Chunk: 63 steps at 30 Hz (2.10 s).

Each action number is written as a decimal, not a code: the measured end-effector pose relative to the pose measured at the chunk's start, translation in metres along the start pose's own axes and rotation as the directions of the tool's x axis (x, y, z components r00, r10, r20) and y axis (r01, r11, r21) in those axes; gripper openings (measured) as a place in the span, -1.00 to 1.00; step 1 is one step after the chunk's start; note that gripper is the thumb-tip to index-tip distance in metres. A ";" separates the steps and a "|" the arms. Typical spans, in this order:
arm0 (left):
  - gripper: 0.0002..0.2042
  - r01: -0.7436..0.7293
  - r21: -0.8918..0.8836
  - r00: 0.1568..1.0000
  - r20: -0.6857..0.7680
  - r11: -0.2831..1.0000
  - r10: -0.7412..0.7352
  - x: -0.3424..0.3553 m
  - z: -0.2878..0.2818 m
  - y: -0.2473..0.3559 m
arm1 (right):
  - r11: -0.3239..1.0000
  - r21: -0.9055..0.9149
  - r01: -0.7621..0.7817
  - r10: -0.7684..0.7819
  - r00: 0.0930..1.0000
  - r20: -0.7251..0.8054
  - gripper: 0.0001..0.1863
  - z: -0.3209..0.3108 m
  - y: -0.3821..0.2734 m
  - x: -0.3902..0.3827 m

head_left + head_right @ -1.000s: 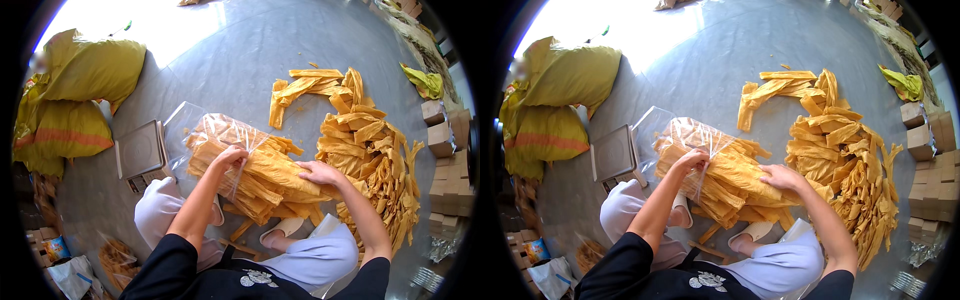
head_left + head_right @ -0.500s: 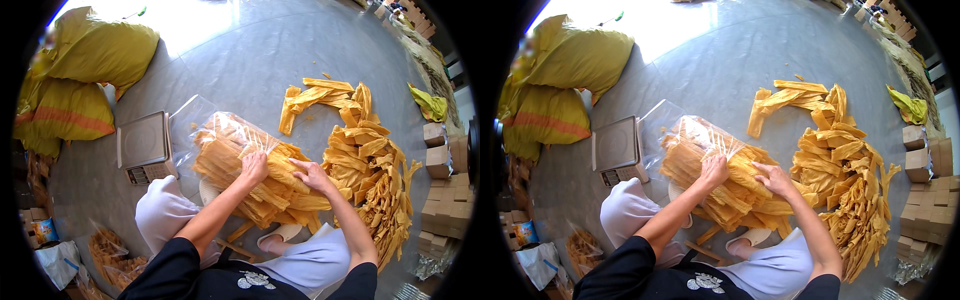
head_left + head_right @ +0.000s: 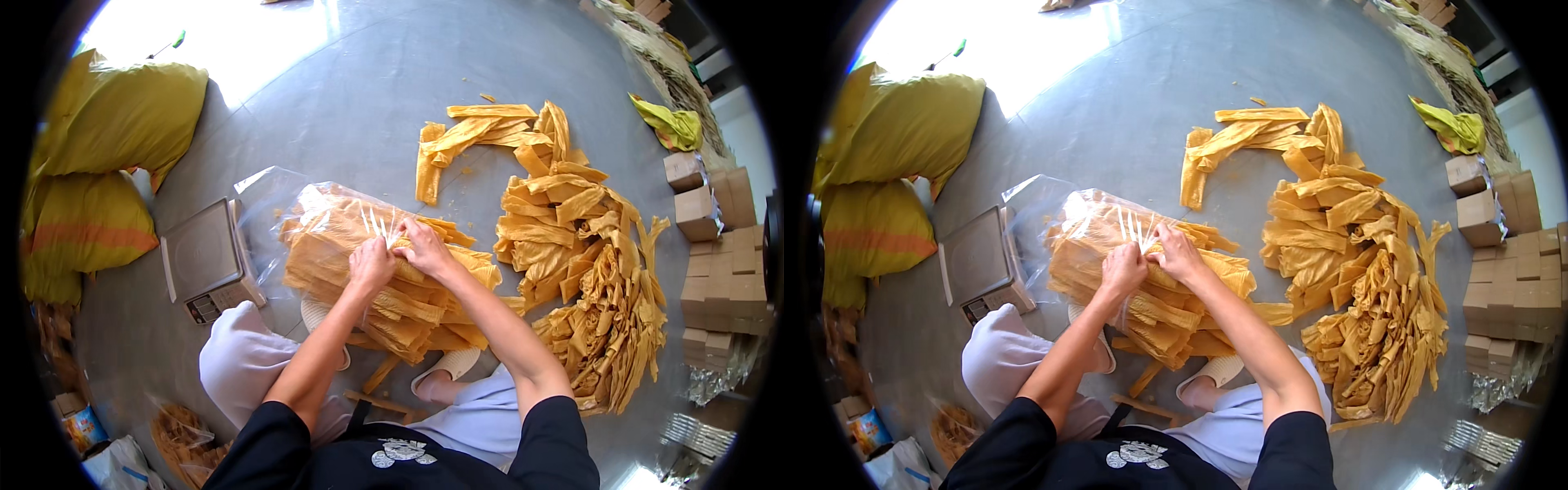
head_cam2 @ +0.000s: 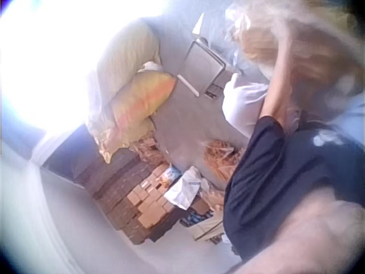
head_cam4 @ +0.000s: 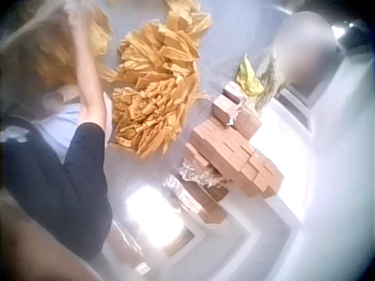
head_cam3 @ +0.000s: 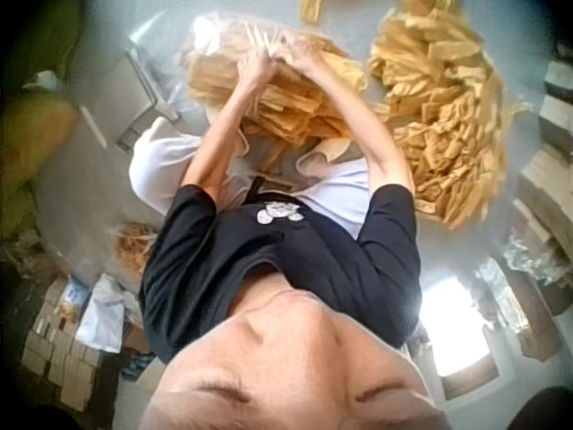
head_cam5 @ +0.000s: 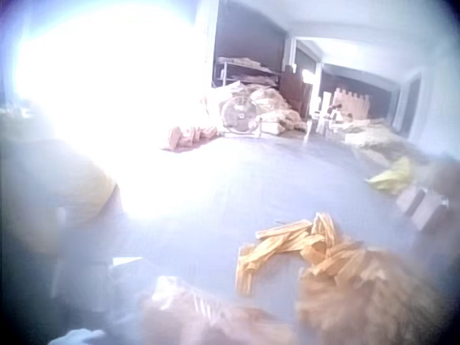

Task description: The person picks up strips of dried tofu skin from a pile on the floor and places them into a clear plastic bag by hand.

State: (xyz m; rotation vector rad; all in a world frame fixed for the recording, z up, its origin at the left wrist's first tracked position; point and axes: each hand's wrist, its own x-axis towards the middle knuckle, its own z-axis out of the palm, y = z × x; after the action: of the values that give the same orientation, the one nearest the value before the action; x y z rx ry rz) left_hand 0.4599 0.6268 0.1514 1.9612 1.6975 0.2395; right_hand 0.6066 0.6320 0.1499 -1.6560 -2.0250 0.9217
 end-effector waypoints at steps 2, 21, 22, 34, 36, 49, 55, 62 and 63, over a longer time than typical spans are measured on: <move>-0.83 -0.044 -0.010 0.999 0.000 0.999 0.044 0.000 0.007 -0.002 | 0.957 -0.278 0.080 -0.065 0.996 0.063 -0.39 -0.006 0.013 -0.004; -0.85 0.018 0.049 1.000 0.013 0.999 -0.019 -0.008 0.000 0.010 | 0.808 0.221 -0.546 0.537 0.837 0.103 -0.06 -0.022 0.033 -0.080; -0.84 0.037 0.049 0.999 0.031 0.998 -0.039 -0.009 -0.003 0.009 | 0.791 0.226 -0.569 0.553 0.822 0.134 -0.03 -0.026 0.024 -0.081; -0.84 -0.075 -0.051 0.960 -0.272 0.996 0.058 -0.066 0.024 -0.012 | 0.882 0.304 -0.359 0.390 0.920 -0.044 -0.38 -0.102 0.025 -0.139; -0.89 -0.033 0.070 0.974 -0.220 0.997 0.048 -0.054 0.029 -0.020 | 0.949 0.238 -0.207 0.245 0.959 -0.144 -0.47 -0.131 -0.033 -0.165; -0.86 0.356 -0.585 0.919 0.360 0.729 -0.159 -0.018 -0.027 -0.047 | 0.965 0.137 -0.223 0.257 0.708 -0.658 -0.67 -0.116 -0.021 -0.244; -0.91 0.302 -0.766 0.953 0.257 0.568 -0.159 -0.029 -0.146 -0.031 | 0.931 0.267 -0.247 0.364 0.656 -0.662 -0.68 -0.114 -0.004 -0.242; -0.87 0.130 -0.892 0.978 0.043 0.433 -0.205 -0.058 -0.260 -0.082 | 0.904 0.391 -0.171 0.379 0.742 -0.554 -0.64 -0.111 0.013 -0.222; -0.87 0.091 -0.901 0.978 0.001 0.425 -0.209 -0.063 -0.278 -0.089 | 0.904 0.393 -0.168 0.372 0.761 -0.531 -0.64 -0.110 0.007 -0.216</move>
State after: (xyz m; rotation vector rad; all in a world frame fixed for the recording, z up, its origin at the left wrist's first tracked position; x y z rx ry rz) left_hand 0.2423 0.6487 0.3540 0.9590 1.3125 0.9902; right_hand 0.7351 0.4528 0.2504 -1.7863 -1.1586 0.6495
